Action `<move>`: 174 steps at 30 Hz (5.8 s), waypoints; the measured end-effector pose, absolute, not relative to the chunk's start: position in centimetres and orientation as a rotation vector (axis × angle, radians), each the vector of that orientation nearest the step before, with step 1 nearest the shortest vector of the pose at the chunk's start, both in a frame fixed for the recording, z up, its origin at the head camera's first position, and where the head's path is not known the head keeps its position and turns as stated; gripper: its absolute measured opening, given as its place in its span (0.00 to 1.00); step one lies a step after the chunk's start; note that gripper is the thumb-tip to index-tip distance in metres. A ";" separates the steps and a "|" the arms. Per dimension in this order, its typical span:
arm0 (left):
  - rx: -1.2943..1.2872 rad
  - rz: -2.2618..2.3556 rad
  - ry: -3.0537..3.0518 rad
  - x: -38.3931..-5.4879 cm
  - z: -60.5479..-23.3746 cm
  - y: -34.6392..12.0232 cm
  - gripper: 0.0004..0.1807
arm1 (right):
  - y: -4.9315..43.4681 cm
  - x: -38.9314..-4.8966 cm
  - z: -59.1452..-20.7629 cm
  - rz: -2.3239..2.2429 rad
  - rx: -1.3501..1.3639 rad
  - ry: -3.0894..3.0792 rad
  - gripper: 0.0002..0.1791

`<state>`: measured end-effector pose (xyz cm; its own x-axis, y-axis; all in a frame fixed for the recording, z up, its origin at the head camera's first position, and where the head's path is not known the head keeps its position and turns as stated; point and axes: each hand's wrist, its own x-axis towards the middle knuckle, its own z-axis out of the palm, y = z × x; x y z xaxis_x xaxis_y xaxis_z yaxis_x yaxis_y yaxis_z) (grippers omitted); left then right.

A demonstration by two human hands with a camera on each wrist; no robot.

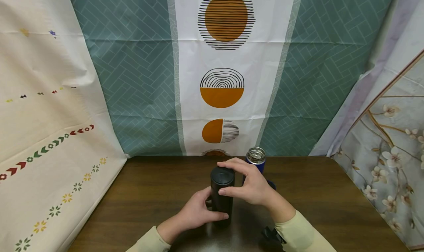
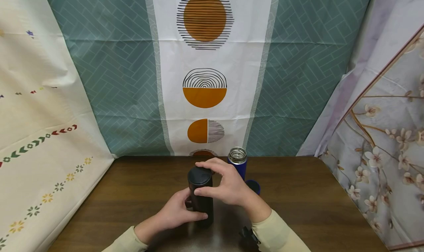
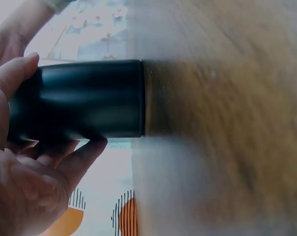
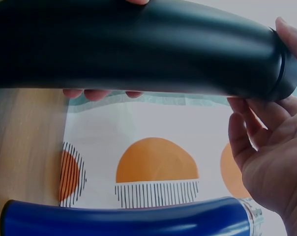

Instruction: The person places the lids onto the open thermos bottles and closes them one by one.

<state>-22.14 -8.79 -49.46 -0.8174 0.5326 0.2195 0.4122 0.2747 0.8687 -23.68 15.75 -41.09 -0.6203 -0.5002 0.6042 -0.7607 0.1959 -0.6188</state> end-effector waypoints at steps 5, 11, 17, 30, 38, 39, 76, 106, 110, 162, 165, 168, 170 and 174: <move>0.867 1.604 2.447 -22.0 -49.6 -8.6 0.37 | 15.3 -23.6 -41.1 1.332 1.141 -2.203 0.37; 0.816 1.627 2.462 -21.9 -49.5 -8.5 0.39 | 14.9 -23.2 -41.0 1.279 1.087 -2.183 0.38; 0.789 1.635 2.472 -21.6 -49.5 -8.3 0.41 | 14.7 -22.9 -41.0 1.242 1.038 -2.164 0.39; 0.803 1.619 2.503 -21.6 -49.4 -8.2 0.40 | 14.9 -22.6 -40.5 1.274 1.006 -2.308 0.40; 0.843 1.611 2.502 -21.8 -49.5 -8.4 0.39 | 15.3 -22.8 -40.3 1.395 1.068 -2.407 0.42; 0.846 1.612 2.502 -21.9 -49.5 -8.4 0.39 | 15.3 -22.8 -40.3 1.402 1.078 -2.407 0.42; 0.900 1.574 2.293 -22.1 -49.5 -9.1 0.38 | 16.2 -23.8 -40.6 1.555 1.437 -2.245 0.40; 0.860 1.613 2.430 -21.9 -49.5 -8.5 0.39 | 15.3 -23.2 -41.1 1.398 1.157 -2.249 0.39; 0.839 1.620 2.459 -21.9 -49.5 -8.4 0.39 | 14.9 -23.1 -41.2 1.391 1.101 -2.245 0.39; 0.933 1.543 2.114 -22.7 -49.2 -10.1 0.38 | 16.1 -24.6 -41.4 1.636 1.655 -2.147 0.43; 0.935 1.544 2.119 -22.7 -49.2 -10.0 0.38 | 16.1 -24.5 -41.3 1.613 1.618 -2.160 0.42; 0.940 1.542 2.134 -22.6 -49.1 -10.0 0.37 | 16.1 -24.3 -41.2 1.600 1.570 -2.182 0.41; 0.940 1.547 2.138 -22.5 -49.0 -10.0 0.37 | 16.1 -24.2 -41.1 1.599 1.532 -2.198 0.41; 0.941 1.561 2.139 -22.3 -48.9 -9.9 0.37 | 16.1 -24.0 -41.1 1.603 1.473 -2.216 0.40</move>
